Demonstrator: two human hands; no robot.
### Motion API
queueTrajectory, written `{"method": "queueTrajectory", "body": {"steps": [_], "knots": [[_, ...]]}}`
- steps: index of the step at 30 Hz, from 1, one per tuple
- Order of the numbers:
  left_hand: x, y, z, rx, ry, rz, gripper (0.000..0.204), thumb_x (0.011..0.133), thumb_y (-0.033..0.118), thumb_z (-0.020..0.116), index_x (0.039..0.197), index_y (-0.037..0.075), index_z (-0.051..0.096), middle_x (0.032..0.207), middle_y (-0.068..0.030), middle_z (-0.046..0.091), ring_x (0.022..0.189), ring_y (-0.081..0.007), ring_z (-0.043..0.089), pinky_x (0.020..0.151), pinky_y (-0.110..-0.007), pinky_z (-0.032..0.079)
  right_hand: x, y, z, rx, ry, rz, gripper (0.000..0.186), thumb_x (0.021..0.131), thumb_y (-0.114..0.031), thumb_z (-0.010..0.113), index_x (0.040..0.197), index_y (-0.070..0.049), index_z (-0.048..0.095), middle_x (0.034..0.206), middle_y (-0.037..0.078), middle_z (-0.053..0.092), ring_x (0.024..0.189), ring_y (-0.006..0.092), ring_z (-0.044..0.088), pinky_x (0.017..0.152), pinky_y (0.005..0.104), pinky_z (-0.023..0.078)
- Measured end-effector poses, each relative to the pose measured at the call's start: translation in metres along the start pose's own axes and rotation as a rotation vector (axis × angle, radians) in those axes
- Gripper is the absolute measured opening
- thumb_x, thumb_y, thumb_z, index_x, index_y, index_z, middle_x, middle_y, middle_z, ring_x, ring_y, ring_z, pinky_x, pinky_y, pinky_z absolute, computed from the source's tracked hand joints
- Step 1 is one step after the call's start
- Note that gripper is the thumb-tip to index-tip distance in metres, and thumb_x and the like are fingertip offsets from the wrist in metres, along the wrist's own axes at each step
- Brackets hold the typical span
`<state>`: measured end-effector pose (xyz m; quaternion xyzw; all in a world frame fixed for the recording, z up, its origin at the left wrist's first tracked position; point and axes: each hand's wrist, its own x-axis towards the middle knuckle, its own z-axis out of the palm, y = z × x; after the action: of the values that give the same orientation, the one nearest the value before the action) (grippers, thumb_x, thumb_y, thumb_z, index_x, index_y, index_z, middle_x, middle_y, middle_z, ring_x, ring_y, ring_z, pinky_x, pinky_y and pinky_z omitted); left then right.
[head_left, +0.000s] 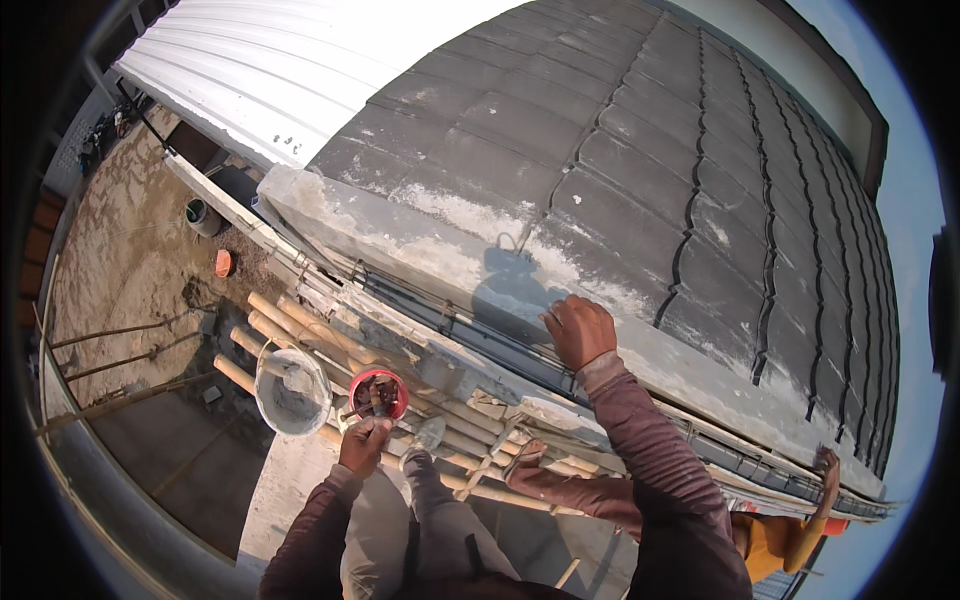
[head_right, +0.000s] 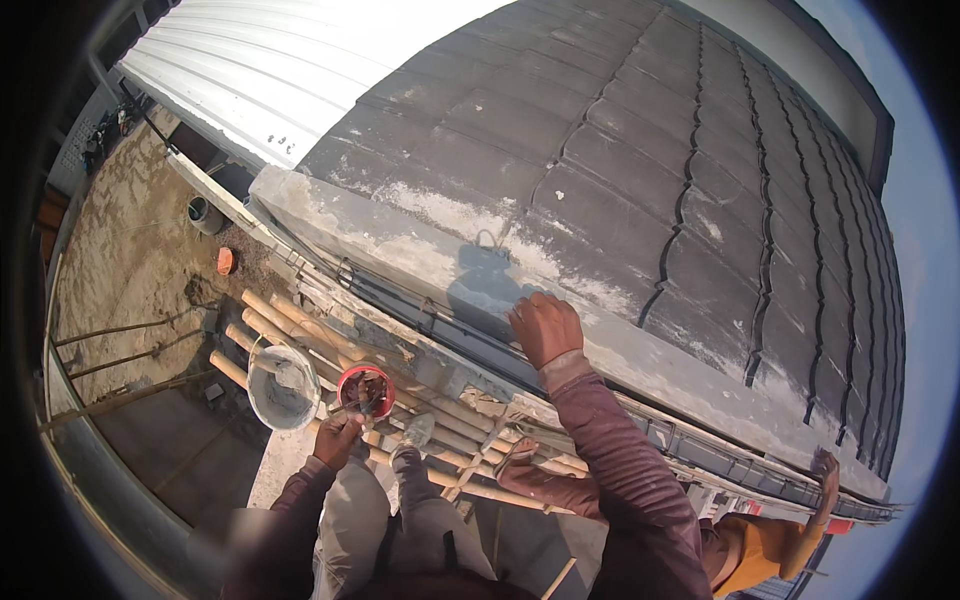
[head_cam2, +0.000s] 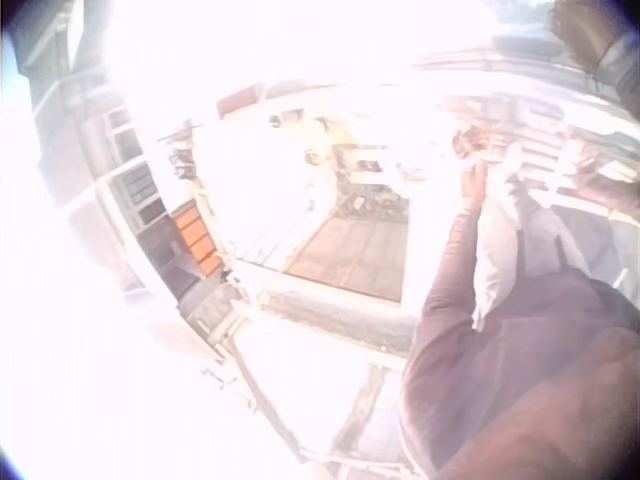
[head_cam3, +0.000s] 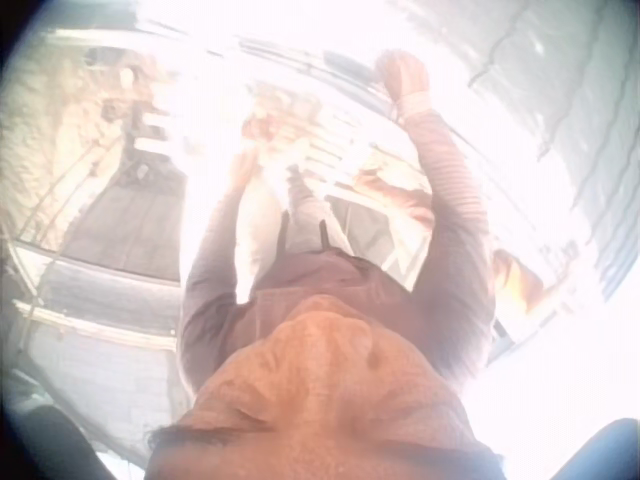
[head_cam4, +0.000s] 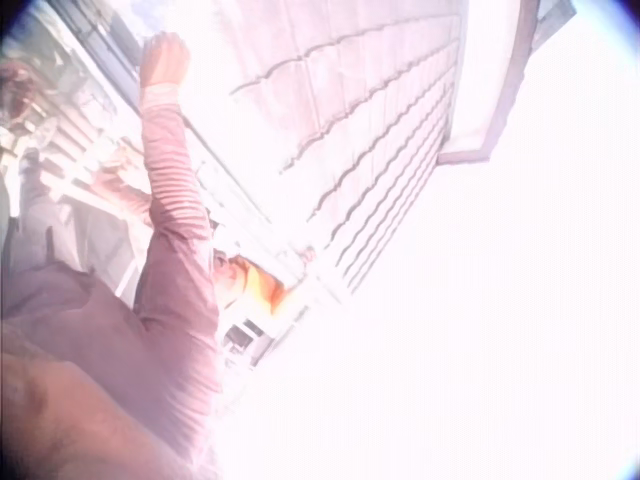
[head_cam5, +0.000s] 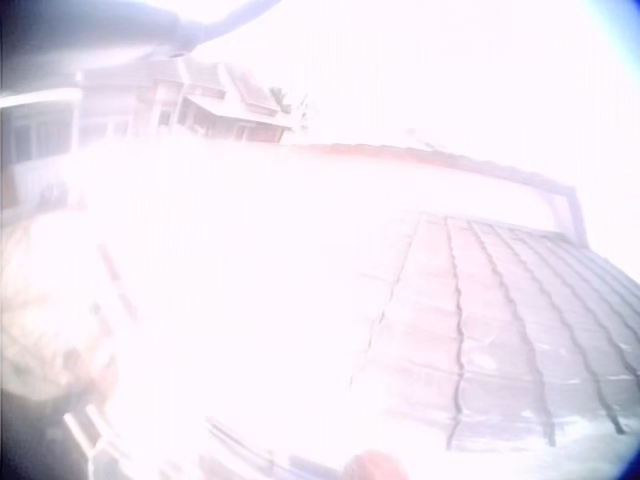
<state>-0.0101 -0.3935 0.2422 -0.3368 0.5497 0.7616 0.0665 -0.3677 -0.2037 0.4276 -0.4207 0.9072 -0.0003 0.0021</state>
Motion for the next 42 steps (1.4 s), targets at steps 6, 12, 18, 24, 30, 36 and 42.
{"method": "queueTrajectory", "body": {"steps": [6, 12, 18, 24, 30, 36, 42], "knots": [[0.141, -0.155, 0.012, 0.266, 0.295, 0.168, 0.021, 0.099, 0.022, 0.064, 0.094, 0.001, 0.067, 0.079, -0.0026, 0.064, 0.070, -0.0114, 0.057, 0.065, -0.030, 0.046, 0.015, 0.054, 0.091, -0.032, 0.002, 0.137, 0.023, 0.089, -0.028, 0.071, 0.092, -0.006, 0.067, 0.091, 0.013, 0.070, 0.082, 0.0346, 0.068, 0.074, 0.0426, 0.055], [0.235, -0.116, 0.034, 0.185, 0.484, 0.107, 0.020, 0.098, 0.022, 0.065, 0.097, 0.002, 0.065, 0.079, -0.0089, 0.065, 0.069, -0.0178, 0.058, 0.067, -0.034, 0.048, 0.014, 0.043, 0.119, 0.102, 0.096, -0.110, 0.018, 0.086, -0.018, 0.076, 0.086, -0.006, 0.064, 0.081, 0.010, 0.067, 0.069, 0.0315, 0.062, 0.062, 0.0401, 0.047], [0.304, -0.161, 0.043, -0.211, 0.452, 0.090, 0.020, 0.098, 0.024, 0.067, 0.097, 0.004, 0.069, 0.075, -0.0023, 0.063, 0.070, -0.0110, 0.059, 0.063, -0.030, 0.047, 0.057, -0.004, 0.103, 0.226, 0.109, -0.308, 0.017, 0.081, -0.009, 0.080, 0.085, -0.007, 0.063, 0.075, 0.007, 0.063, 0.061, 0.0246, 0.055, 0.055, 0.0362, 0.039], [0.262, -0.153, 0.058, -0.460, 0.564, 0.031, 0.021, 0.101, 0.023, 0.063, 0.093, 0.005, 0.067, 0.079, 0.0015, 0.063, 0.068, -0.0056, 0.058, 0.058, -0.022, 0.044, 0.087, -0.052, 0.059, 0.682, -0.336, -0.454, 0.024, 0.076, -0.015, 0.086, 0.081, -0.008, 0.064, 0.066, 0.003, 0.057, 0.053, 0.0151, 0.048, 0.050, 0.0329, 0.033], [0.280, -0.160, 0.065, -0.292, 0.551, -0.010, 0.021, 0.100, 0.020, 0.065, 0.092, 0.001, 0.068, 0.077, -0.0004, 0.062, 0.066, -0.0067, 0.057, 0.060, -0.021, 0.044, 0.111, -0.028, 0.108, 0.360, 0.039, -0.277, 0.020, 0.079, -0.009, 0.082, 0.078, -0.003, 0.063, 0.065, 0.004, 0.051, 0.054, 0.0129, 0.043, 0.050, 0.0301, 0.031], [0.306, -0.202, 0.088, -0.505, 0.374, 0.058, 0.017, 0.098, 0.017, 0.066, 0.094, 0.001, 0.069, 0.077, 0.0007, 0.062, 0.067, -0.0066, 0.057, 0.060, -0.024, 0.047, 0.112, 0.004, 0.167, 0.349, 0.074, -0.232, 0.018, 0.081, -0.008, 0.080, 0.083, 0.000, 0.064, 0.067, 0.007, 0.050, 0.054, 0.0145, 0.038, 0.051, 0.0290, 0.034], [0.275, -0.152, 0.082, 0.410, 0.388, 0.174, 0.014, 0.097, 0.012, 0.059, 0.095, 0.001, 0.068, 0.082, -0.0140, 0.068, 0.075, -0.0299, 0.066, 0.069, -0.040, 0.053, 0.115, 0.008, 0.175, 0.349, 0.020, -0.153, 0.019, 0.082, -0.010, 0.080, 0.082, -0.001, 0.064, 0.066, 0.007, 0.050, 0.052, 0.0145, 0.039, 0.051, 0.0292, 0.036]]}}
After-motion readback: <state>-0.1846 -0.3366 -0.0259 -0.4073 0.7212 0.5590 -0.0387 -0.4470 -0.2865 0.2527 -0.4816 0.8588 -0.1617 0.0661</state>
